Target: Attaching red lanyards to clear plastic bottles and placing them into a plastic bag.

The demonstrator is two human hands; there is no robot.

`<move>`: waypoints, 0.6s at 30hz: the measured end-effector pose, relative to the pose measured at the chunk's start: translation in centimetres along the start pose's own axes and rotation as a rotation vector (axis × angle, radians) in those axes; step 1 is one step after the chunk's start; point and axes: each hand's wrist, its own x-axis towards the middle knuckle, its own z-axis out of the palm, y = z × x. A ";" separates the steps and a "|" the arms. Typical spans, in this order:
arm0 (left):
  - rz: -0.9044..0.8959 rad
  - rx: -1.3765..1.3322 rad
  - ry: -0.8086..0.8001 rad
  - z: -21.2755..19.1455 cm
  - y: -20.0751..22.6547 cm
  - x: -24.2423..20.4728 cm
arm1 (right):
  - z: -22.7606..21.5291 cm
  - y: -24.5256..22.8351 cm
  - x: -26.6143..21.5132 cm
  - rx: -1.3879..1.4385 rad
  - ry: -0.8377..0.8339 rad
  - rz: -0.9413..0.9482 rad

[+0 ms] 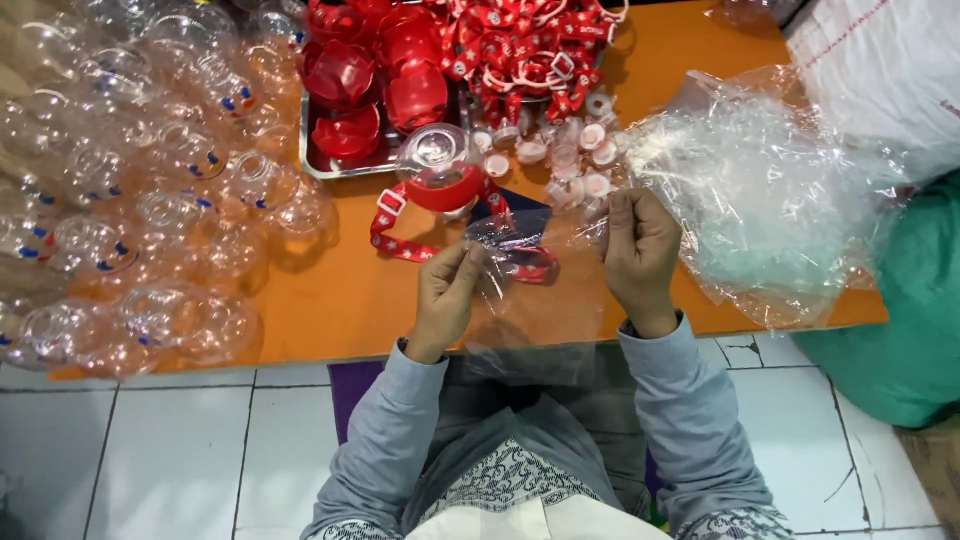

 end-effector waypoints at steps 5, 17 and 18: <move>-0.004 0.041 0.041 1.4 3.3 0.2 | -0.5 0.1 -0.9 0.034 0.054 0.032; -0.050 0.247 -0.215 2.5 5.6 2.1 | 2.5 -2.7 2.0 -0.050 -0.384 -0.222; -0.056 0.260 -0.218 2.3 5.8 2.3 | 2.5 -2.5 2.4 -0.042 -0.369 -0.203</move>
